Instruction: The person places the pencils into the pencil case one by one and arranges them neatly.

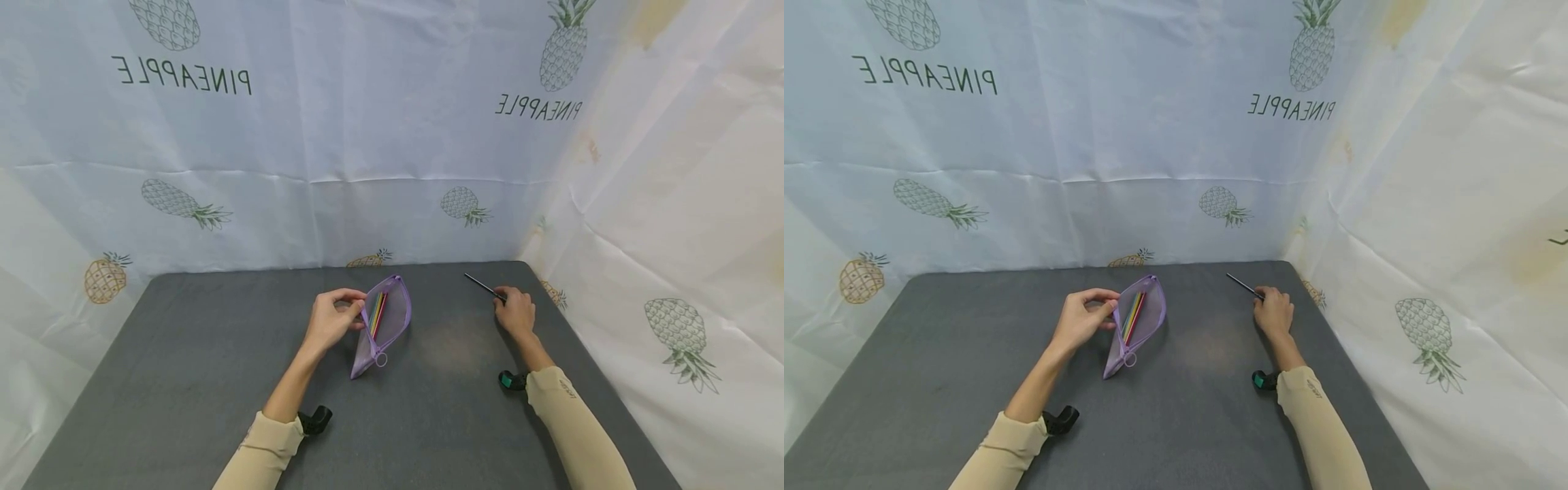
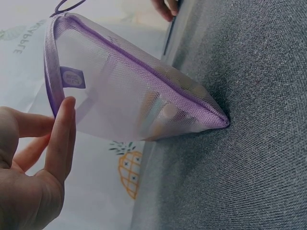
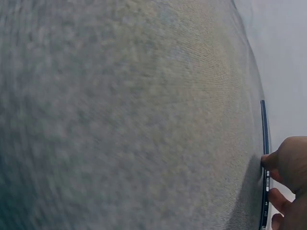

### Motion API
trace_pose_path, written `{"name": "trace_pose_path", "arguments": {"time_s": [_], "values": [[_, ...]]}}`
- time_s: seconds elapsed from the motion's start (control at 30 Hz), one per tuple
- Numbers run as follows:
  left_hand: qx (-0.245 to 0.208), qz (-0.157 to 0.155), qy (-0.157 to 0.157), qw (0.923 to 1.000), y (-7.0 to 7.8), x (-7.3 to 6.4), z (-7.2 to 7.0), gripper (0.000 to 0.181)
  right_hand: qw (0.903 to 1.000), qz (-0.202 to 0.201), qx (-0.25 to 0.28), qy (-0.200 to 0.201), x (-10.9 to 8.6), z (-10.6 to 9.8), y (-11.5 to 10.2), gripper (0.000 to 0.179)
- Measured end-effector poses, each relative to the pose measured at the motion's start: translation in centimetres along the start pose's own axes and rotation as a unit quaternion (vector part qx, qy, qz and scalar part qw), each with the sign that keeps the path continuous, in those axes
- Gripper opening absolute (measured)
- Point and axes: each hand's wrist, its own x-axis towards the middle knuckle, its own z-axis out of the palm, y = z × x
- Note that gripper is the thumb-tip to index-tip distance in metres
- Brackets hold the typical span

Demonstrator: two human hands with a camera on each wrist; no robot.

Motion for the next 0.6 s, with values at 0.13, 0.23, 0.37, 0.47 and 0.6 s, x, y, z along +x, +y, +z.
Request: {"name": "trace_pose_path", "arguments": {"time_s": [0.13, 0.23, 0.37, 0.47, 0.6], "values": [[0.002, 0.001, -0.002, 1.0, -0.08, -0.05, 0.06, 0.022, 1.0, -0.002, 0.0, 0.009, -0.01, 0.2, 0.2, 0.028], [0.002, 0.004, -0.002, 1.0, -0.19, -0.09, 0.09, 0.022, 0.9999, 0.0, 0.002, 0.01, -0.01, 0.28, 0.36, 0.027], [0.0, 0.007, -0.003, 1.0, -0.19, -0.12, 0.18, 0.021, 0.9998, -0.002, 0.006, 0.019, -0.12, 0.26, 0.34, 0.024], [-0.003, 0.008, -0.005, 1.0, -0.14, -0.11, 0.24, 0.021, 0.9994, -0.012, 0.009, 0.032, -0.17, 0.31, 0.26, 0.021], [-0.003, 0.008, -0.007, 0.9999, -0.13, -0.15, 0.25, 0.022, 0.9989, -0.022, 0.01, 0.039, -0.26, 0.45, 0.23, 0.02]]}}
